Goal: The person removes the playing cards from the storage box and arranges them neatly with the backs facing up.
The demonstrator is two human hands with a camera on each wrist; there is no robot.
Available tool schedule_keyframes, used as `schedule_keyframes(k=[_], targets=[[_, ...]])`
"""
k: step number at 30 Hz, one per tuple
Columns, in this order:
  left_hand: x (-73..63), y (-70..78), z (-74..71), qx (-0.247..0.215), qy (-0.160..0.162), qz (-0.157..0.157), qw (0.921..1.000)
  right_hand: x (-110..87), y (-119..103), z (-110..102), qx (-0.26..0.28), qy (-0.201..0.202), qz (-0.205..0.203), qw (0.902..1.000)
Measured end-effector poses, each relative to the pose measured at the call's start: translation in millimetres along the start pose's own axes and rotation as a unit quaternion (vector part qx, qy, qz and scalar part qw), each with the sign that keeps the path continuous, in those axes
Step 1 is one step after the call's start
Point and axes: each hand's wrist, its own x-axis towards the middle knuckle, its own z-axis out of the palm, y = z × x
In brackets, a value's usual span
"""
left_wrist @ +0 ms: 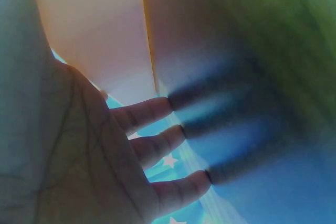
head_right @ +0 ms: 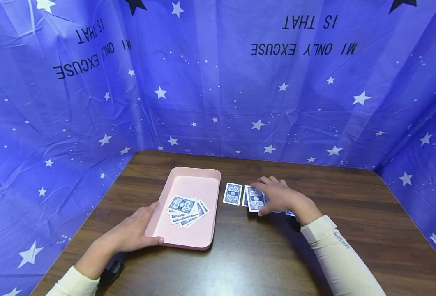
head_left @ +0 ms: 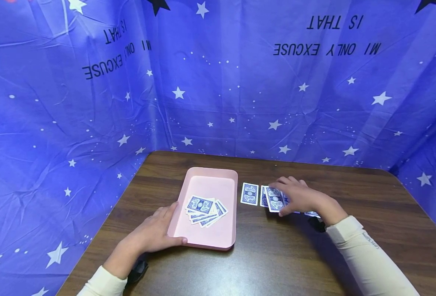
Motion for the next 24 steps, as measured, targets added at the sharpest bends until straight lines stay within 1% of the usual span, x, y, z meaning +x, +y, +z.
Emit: schedule_keyframes(k=[9, 12, 20, 24], targets=[[-0.8, 1.7, -2.1, -0.004, 0.000, 0.005, 1.0000, -26.6, 28.9, 1.9, 0.009, 0.003, 0.046, 0.9989], [-0.9, 1.6, -1.6, -0.002, -0.004, 0.002, 1.0000, -34.8, 38.7, 2.6, 0.015, 0.006, 0.060, 0.9981], [-1.6, 2.1, -2.1, 0.000, -0.006, -0.001, 1.0000, -58.2, 69.4, 7.5, 0.016, 0.014, 0.074, 0.9970], [-1.2, 2.7, -3.0, -0.002, -0.002, 0.005, 1.0000, -70.3, 82.6, 9.7, 0.006, 0.017, 0.076, 0.9969]])
